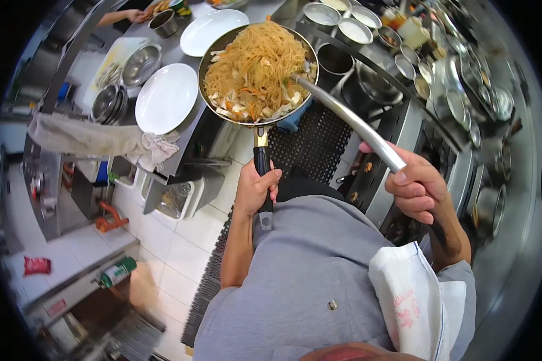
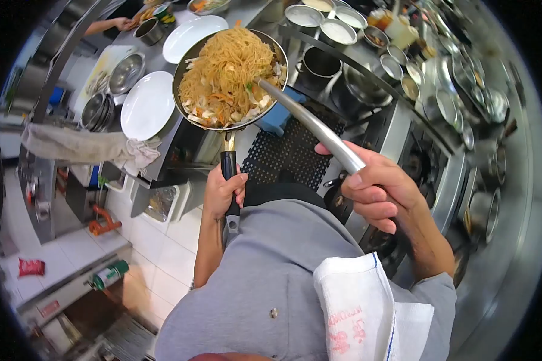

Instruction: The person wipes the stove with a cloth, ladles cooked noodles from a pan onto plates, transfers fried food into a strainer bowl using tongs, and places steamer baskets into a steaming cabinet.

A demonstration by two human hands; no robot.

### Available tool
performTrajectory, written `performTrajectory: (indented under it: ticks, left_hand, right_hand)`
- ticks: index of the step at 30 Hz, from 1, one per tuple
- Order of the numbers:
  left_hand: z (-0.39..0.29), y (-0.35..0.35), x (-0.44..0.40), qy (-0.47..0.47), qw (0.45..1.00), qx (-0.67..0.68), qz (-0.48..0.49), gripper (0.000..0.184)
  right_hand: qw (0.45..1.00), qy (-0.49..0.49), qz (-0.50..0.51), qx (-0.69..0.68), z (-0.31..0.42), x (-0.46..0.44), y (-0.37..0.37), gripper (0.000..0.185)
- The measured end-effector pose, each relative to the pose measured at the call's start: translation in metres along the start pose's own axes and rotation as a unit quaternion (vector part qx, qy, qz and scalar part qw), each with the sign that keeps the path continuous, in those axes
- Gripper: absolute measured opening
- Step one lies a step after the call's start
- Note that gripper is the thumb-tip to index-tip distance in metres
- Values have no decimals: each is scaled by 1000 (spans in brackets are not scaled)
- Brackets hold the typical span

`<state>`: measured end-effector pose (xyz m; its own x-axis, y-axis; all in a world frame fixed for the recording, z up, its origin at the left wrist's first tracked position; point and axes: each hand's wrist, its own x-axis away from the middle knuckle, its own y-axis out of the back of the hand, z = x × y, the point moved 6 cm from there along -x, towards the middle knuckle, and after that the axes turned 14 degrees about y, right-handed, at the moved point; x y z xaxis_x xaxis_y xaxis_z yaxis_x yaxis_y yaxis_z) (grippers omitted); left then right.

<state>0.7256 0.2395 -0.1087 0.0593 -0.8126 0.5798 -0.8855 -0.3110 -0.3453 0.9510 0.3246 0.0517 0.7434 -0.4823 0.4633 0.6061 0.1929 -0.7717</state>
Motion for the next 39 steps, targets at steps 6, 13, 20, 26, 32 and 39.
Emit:
performTrajectory:
  ticks: [6,13,20,26,32,39]
  left_hand:
    - [0,-21,13,-50,995,57,-70,19]
    - [5,-12,39,-66,977,112,-167,18]
    - [3,22,48,-103,949,156,-252,18]
    - [2,42,47,-109,926,190,-306,17]
    - [3,56,70,-106,907,230,-337,18]
    - [11,26,77,-64,844,305,-436,16]
  right_hand:
    - [989,-31,76,125,58,-13,-21,58]
    - [963,-116,115,212,72,-61,-38,58]
    - [940,-180,166,238,80,-99,-93,58]
    - [927,-239,228,176,96,-134,-145,65]
    - [918,-247,260,168,96,-172,-198,74]
    - [887,-267,288,243,108,-243,-189,65]
